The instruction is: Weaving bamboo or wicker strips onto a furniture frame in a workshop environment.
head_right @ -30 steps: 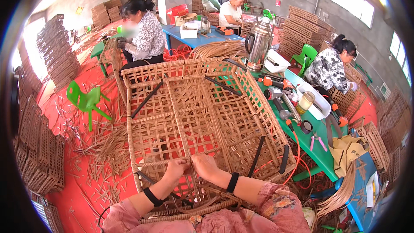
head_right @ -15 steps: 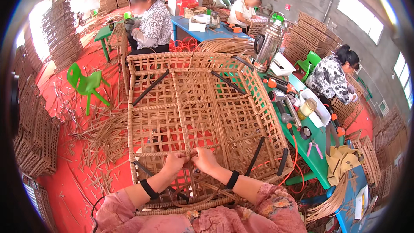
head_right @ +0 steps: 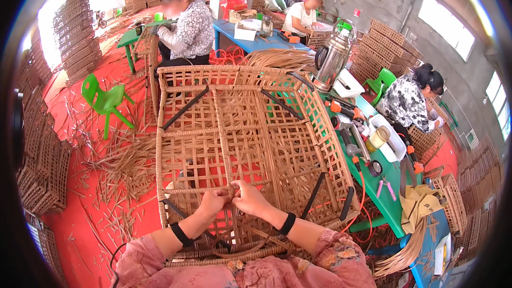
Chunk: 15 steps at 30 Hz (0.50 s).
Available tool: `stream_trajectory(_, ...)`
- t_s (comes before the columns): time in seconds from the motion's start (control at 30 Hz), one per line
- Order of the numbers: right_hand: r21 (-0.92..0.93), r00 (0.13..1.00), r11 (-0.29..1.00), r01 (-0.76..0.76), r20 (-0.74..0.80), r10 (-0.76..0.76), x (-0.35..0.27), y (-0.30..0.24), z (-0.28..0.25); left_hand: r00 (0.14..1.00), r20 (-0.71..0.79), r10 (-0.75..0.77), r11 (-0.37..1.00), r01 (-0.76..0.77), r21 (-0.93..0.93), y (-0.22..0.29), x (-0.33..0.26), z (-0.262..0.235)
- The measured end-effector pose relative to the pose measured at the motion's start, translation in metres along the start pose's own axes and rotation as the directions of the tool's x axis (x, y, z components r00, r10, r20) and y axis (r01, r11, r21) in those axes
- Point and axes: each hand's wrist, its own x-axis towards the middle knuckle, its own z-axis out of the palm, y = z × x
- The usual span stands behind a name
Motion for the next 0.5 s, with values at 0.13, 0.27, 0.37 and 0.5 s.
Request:
stream_trajectory(0.13,0.417,0.978,0.884,-0.21,0.099,0.186,0.001,0.006,0.001,0.993,0.117,-0.001,0.992,-0.013,0.124,0.013,-0.005,-0.006)
stream_trajectory(0.27,0.549,0.956,0.783,-0.291,0.135,0.26,0.003,0.007,0.004,0.971,0.24,-0.001,0.822,-0.136,0.553,0.015,0.004,-0.018)
stream_trajectory(0.37,0.465,0.971,0.852,-0.24,0.12,0.208,0.005,0.005,0.007,0.929,0.331,0.162,0.548,-0.364,0.753,0.026,-0.002,-0.026)
stream_trajectory(0.5,0.447,0.959,0.849,-0.283,0.123,0.255,0.005,-0.01,-0.003,0.905,0.395,-0.157,0.444,-0.292,0.847,0.074,-0.018,-0.037)
